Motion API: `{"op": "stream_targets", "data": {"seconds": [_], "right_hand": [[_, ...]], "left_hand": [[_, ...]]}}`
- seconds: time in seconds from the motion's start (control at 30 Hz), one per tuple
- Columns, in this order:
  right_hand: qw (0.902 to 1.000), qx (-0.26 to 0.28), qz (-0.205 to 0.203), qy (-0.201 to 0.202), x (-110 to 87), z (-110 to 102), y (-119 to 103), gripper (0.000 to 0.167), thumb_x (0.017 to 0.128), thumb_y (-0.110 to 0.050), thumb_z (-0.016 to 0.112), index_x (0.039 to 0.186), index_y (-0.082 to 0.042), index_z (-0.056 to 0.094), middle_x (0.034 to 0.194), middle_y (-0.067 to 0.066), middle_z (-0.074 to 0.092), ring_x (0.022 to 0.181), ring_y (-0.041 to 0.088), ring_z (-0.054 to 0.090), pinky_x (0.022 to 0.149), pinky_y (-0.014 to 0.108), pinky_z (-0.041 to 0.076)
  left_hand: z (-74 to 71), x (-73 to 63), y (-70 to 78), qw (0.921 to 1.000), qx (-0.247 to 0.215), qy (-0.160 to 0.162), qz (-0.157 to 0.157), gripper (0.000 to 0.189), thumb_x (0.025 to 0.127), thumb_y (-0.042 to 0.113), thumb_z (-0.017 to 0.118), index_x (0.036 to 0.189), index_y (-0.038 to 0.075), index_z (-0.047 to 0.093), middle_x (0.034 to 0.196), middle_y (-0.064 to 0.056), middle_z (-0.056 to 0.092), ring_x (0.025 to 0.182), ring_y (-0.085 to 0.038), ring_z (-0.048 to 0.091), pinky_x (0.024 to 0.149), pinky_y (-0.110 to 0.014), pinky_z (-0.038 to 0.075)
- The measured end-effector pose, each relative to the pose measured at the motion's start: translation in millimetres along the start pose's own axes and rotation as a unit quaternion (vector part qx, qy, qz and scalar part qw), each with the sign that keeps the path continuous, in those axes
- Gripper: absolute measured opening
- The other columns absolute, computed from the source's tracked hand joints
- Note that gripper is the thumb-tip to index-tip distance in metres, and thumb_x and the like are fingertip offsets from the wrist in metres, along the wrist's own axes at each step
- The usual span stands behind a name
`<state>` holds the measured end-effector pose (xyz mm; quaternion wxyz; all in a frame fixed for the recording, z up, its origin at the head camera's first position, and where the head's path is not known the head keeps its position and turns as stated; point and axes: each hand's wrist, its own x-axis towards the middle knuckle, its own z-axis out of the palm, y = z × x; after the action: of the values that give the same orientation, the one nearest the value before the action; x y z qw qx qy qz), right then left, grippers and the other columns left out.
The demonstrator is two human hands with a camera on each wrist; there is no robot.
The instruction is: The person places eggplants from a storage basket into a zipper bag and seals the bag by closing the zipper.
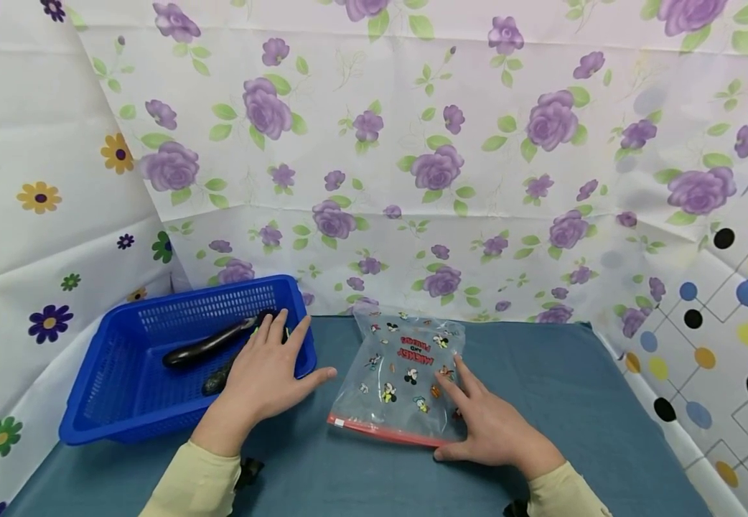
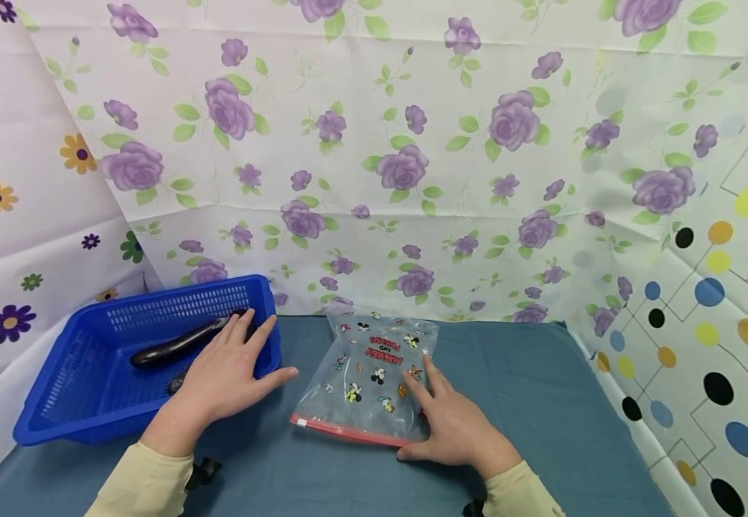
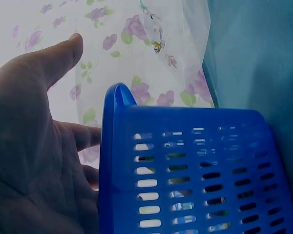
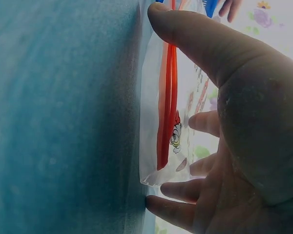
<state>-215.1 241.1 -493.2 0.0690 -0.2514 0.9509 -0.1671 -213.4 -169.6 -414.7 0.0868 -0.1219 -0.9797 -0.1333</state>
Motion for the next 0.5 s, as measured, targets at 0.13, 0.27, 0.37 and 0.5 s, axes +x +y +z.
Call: {"op": "stream_targets", "data": {"seconds": [0.13, 0.27, 0.37, 0.5], "right_hand": [[1.0, -0.004, 0.0, -0.001, 0.5, 0, -1, 0.125, 0.082, -0.083, 0.083, 0.179, -0.028, 0.027, 0.186, 0.018, -0.002, 0.159, 0.054, 0.036, 0.095, 0.065, 0.06], [1.0, -0.004, -0.001, -0.003, 1.4, 1, -1, 0.125, 0.082, -0.084, 0.082, 0.179, -0.028, 0.027, 0.186, 0.018, -0.002, 0.159, 0.054, 0.035, 0.096, 0.066, 0.059], [1.0, 0.0, -0.001, -0.005, 1.4, 1, 0, 0.125, 0.082, -0.085, 0.081, 0.179, -0.029, 0.026, 0.186, 0.018, -0.003, 0.16, 0.055, 0.035, 0.097, 0.067, 0.059], [1.0, 0.004, -0.008, 0.001, 0.0, 2, 0, 0.123, 0.083, -0.085, 0.08, 0.179, -0.032, 0.025, 0.186, 0.016, -0.004, 0.158, 0.056, 0.036, 0.096, 0.07, 0.057]], "left_hand": [[-2.3, -0.3, -5.4, 1.0, -0.002, 0.0, -0.007, 0.108, 0.098, 0.084, 0.061, 0.175, 0.012, 0.037, 0.177, -0.033, 0.026, 0.163, -0.058, 0.023, 0.129, -0.073, 0.025], [-3.8, 0.1, -11.1, 0.9999, -0.003, 0.001, -0.015, 0.108, 0.099, 0.083, 0.06, 0.175, 0.011, 0.036, 0.177, -0.033, 0.026, 0.162, -0.059, 0.025, 0.129, -0.074, 0.025], [-5.0, 1.0, -15.1, 0.9998, -0.005, 0.002, -0.02, 0.108, 0.099, 0.083, 0.06, 0.175, 0.011, 0.035, 0.177, -0.034, 0.026, 0.162, -0.06, 0.025, 0.129, -0.074, 0.024], [-7.3, 2.4, -20.5, 0.9998, -0.007, 0.0, -0.02, 0.108, 0.1, 0.084, 0.057, 0.176, 0.01, 0.033, 0.176, -0.035, 0.027, 0.161, -0.06, 0.025, 0.129, -0.074, 0.024]]}}
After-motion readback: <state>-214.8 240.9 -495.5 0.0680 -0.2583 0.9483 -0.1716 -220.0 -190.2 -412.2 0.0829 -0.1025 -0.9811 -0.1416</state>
